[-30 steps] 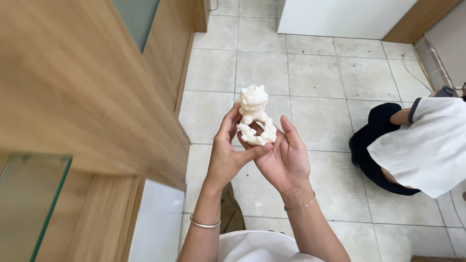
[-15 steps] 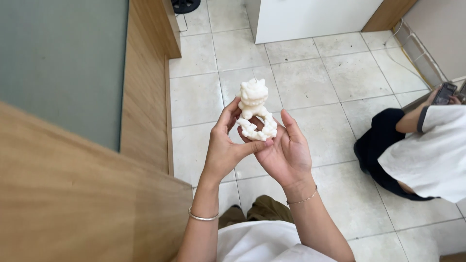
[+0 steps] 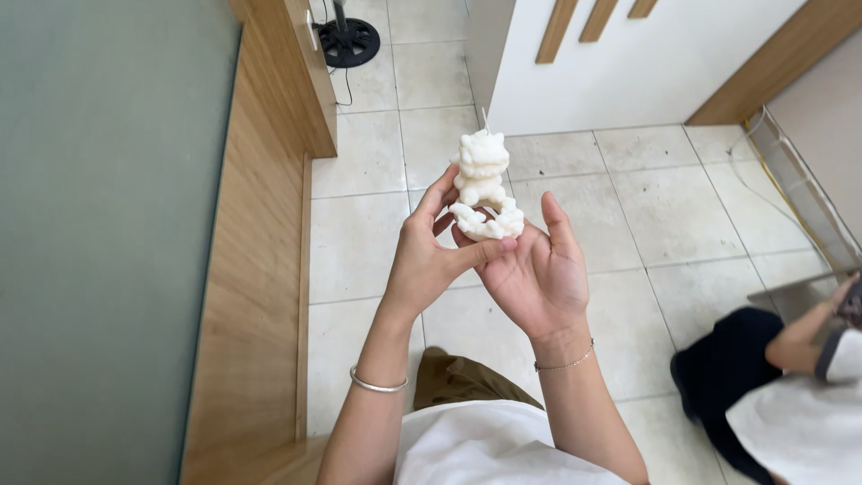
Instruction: Picking up decorative candles from a shelf, placing them on a table, packing items into a plastic bag, and retrieving gloves from a storage drawer.
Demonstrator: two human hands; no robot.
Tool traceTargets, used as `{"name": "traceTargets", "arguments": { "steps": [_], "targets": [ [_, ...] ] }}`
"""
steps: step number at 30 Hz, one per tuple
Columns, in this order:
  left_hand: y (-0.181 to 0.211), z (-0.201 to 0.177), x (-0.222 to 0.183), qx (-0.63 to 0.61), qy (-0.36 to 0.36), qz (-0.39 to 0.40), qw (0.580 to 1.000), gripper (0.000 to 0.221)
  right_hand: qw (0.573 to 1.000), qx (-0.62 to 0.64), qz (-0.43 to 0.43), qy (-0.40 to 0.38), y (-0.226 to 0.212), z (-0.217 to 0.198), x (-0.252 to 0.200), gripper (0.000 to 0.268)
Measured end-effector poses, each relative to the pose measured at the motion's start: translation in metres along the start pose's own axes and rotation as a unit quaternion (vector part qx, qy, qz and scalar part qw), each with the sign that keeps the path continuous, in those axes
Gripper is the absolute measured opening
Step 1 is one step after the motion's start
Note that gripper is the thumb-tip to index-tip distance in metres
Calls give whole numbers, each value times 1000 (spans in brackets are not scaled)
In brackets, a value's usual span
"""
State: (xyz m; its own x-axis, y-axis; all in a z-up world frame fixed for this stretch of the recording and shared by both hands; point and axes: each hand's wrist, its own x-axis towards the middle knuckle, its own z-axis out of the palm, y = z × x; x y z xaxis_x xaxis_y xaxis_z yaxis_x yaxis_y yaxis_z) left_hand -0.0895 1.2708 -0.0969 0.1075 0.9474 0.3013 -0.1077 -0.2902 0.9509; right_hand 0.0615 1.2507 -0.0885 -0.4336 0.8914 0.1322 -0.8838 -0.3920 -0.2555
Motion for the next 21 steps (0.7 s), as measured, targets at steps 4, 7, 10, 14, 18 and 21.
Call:
{"name": "traceTargets", "arguments": {
  "steps": [4,7,10,14,18,21],
  "targets": [
    [-21,-11,84,-44,3,4,999,107,999,24,9,-25,-37,-16,79,79],
    [-40,-23,137,-64,12,-38,997,106,1000,-12,2,28,-56,-26,131,83],
    [-65,-42,189,-70,-7,-41,997,105,999,-32,6,25,-69,-41,183,82],
    [-97,-75,263,-132,-31,-79,988,105,998,-15,-13,65,-80,-63,261,79],
    [-124,-124,355,-208,-77,-98,970,105,999,17,-32,1,-87,-105,350,74],
    [-148,-160,434,-249,-109,-110,956,108,991,-81,-66,82,-91,-90,431,73]
  ]
}}
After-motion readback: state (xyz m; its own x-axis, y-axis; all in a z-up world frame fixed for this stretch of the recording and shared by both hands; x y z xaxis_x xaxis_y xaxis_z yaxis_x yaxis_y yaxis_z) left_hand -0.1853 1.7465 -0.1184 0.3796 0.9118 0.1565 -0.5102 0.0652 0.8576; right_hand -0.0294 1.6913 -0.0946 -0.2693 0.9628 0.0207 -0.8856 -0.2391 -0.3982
